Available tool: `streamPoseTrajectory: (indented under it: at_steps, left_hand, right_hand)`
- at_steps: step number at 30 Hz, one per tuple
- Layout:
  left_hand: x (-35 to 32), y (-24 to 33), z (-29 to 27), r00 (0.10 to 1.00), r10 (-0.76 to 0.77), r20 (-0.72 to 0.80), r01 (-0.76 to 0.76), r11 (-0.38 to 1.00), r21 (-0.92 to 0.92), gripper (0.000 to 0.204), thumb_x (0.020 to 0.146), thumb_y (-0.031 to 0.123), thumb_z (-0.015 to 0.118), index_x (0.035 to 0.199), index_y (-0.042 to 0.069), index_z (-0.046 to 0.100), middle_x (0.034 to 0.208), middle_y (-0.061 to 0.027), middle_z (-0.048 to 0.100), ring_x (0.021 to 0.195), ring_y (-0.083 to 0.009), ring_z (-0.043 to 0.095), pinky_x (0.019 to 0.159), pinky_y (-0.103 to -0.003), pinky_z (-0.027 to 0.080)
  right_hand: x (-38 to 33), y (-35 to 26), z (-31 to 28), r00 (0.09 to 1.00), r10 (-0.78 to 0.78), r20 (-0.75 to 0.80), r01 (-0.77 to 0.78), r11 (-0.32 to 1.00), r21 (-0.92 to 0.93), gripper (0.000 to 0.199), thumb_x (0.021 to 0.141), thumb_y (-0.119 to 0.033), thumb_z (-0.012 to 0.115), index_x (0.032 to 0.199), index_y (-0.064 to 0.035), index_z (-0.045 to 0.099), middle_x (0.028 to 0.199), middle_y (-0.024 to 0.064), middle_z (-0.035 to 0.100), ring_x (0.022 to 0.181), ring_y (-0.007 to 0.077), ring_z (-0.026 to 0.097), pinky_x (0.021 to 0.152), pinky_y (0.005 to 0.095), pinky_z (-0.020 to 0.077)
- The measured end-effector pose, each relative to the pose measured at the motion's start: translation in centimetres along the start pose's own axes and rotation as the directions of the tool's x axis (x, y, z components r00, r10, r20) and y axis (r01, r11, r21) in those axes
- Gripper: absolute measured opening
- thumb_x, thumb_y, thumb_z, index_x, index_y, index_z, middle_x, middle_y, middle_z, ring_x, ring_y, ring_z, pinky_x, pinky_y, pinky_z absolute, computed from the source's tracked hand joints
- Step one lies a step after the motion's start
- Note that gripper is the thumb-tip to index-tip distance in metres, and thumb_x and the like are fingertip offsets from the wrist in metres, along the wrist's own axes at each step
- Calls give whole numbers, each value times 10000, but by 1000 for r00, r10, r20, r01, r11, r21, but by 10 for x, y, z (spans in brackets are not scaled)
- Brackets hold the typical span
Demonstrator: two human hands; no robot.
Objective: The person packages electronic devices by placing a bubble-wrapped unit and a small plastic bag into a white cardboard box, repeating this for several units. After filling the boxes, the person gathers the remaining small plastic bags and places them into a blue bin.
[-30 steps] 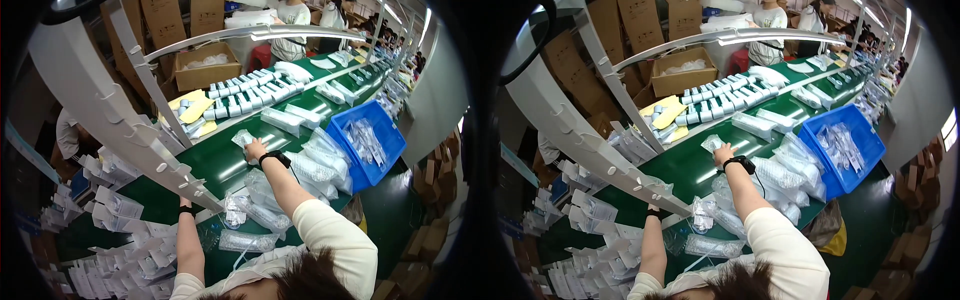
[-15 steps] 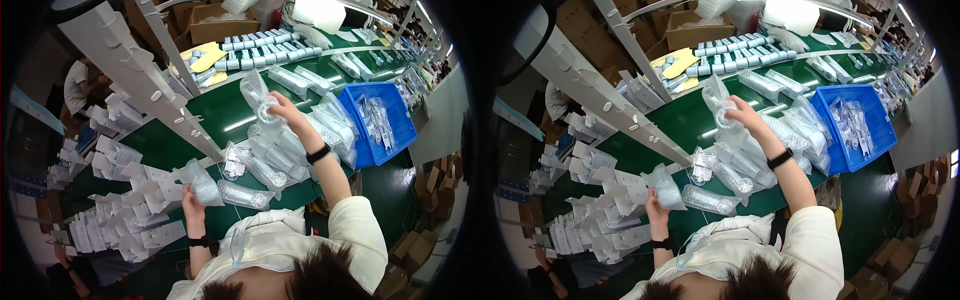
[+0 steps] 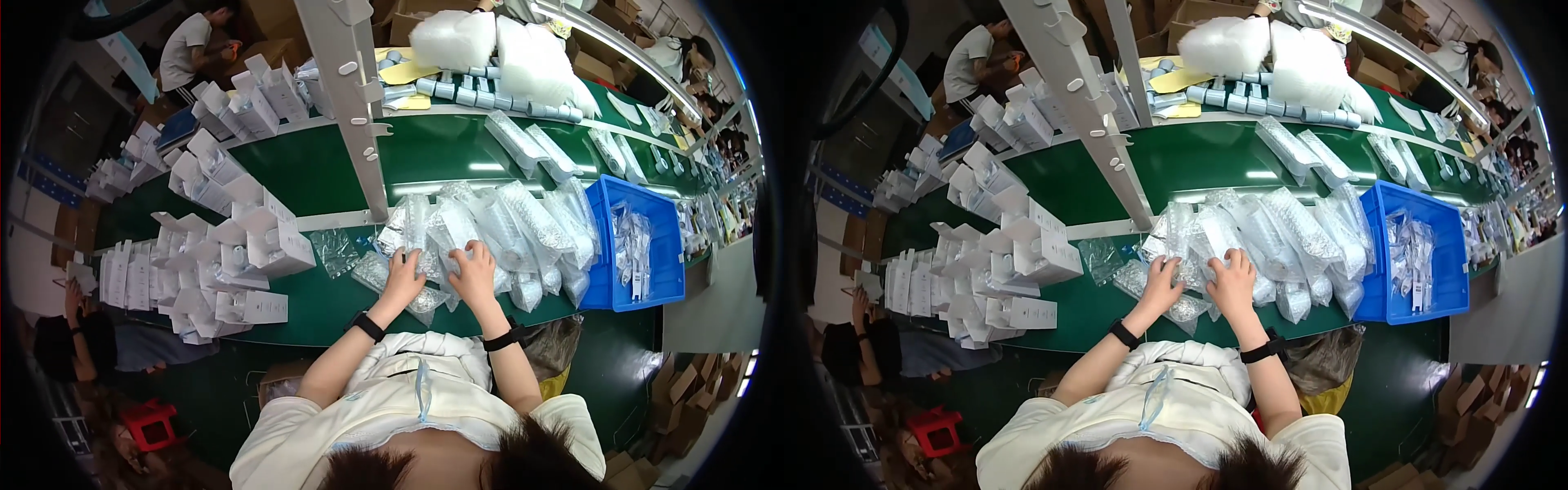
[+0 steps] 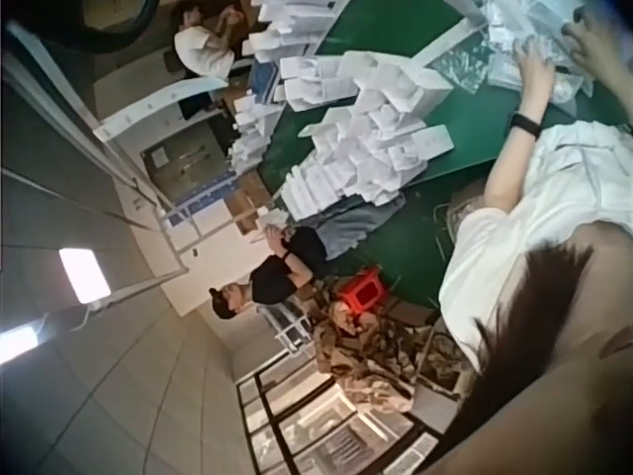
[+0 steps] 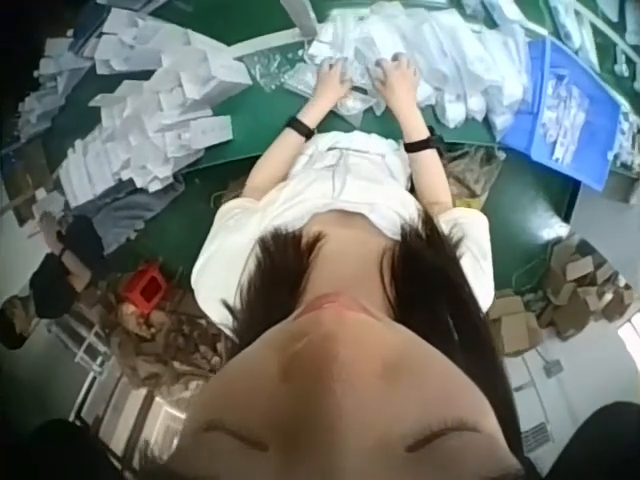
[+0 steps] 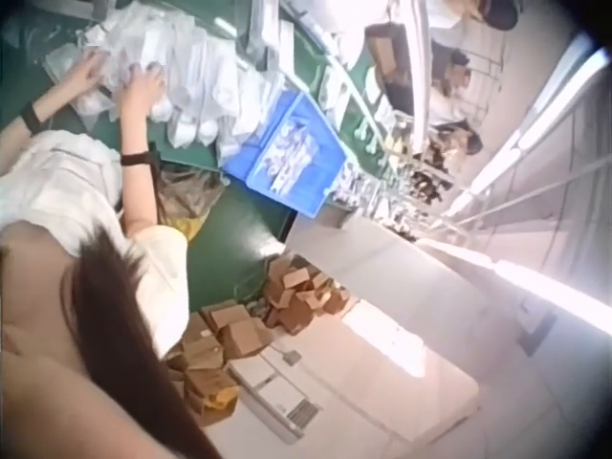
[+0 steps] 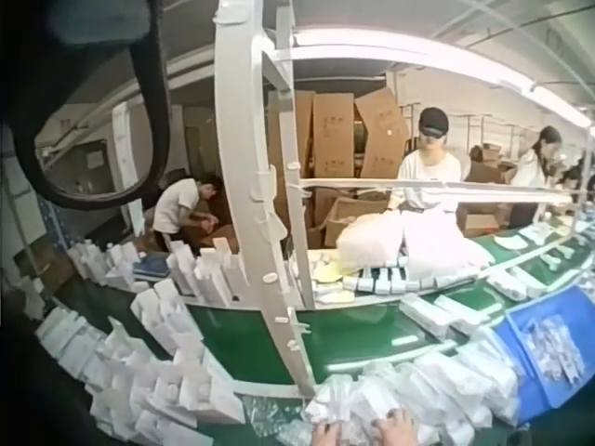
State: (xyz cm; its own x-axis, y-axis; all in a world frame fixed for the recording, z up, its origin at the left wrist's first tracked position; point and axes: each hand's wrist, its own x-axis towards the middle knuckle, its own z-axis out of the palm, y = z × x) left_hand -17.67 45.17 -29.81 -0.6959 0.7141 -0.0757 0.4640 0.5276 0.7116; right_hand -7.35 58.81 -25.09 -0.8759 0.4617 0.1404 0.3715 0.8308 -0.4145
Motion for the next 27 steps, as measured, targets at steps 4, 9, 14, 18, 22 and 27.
streamPoseTrajectory:
  at_steps: [4, 9, 14, 18, 22, 27]
  left_hand:
    - [-41, -20, -22, 945, -6, -328, 36, 996, 86, 603, 669, 124, 671, 1194, 46, 385, 1191, -255, 300, 1057, -414, 357, 872, -443, 382]
    - [-62, -44, -13, 899, -427, -97, 376, 867, -328, 642, 672, 120, 693, 1210, 9, 361, 1232, -207, 289, 1095, -343, 372, 865, -395, 410]
    - [-44, -61, 3, 942, -320, 97, 310, 724, -616, 767, 672, 151, 722, 1288, -3, 293, 1311, -172, 238, 1153, -306, 391, 888, -346, 415]
    - [-23, -65, 6, 992, -101, 77, 125, 871, -475, 819, 645, 129, 735, 1312, -7, 281, 1350, -224, 241, 1204, -339, 357, 945, -346, 368]
    - [-3, -56, 7, 994, 46, 97, -22, 971, -238, 762, 646, 85, 719, 1291, -13, 326, 1335, -199, 314, 1217, -300, 344, 980, -336, 315]
    - [20, -22, 10, 995, 35, 97, -19, 987, -160, 750, 633, 47, 722, 1278, -15, 344, 1319, -186, 350, 1209, -291, 353, 997, -335, 287]
  right_hand:
    - [2, -9, -11, 998, -55, 10, 56, 995, -82, 410, 584, -162, 684, 978, -162, 573, 1115, 134, 411, 1187, 382, 291, 911, 590, 261]
    - [9, -17, -11, 996, -88, 25, 90, 993, -70, 449, 607, -187, 687, 1038, -159, 565, 1225, 146, 370, 1245, 398, 218, 934, 639, 199]
    - [-2, -37, 8, 992, -94, 83, 97, 995, -33, 469, 615, -203, 686, 1062, -144, 558, 1255, 155, 355, 1248, 397, 216, 934, 651, 201]
    - [-16, -55, 4, 991, -131, 39, 124, 984, 130, 398, 651, -171, 658, 1031, -119, 554, 1235, 157, 376, 1235, 384, 250, 954, 601, 230]
    - [-36, -35, -23, 977, -52, -208, 117, 942, 313, 324, 670, -86, 626, 987, -90, 562, 1179, 141, 431, 1209, 357, 313, 958, 503, 293]
    - [-79, 15, -74, 852, 279, -444, -54, 889, 454, 261, 669, -2, 592, 923, -59, 576, 1099, 117, 482, 1154, 332, 391, 927, 419, 342]
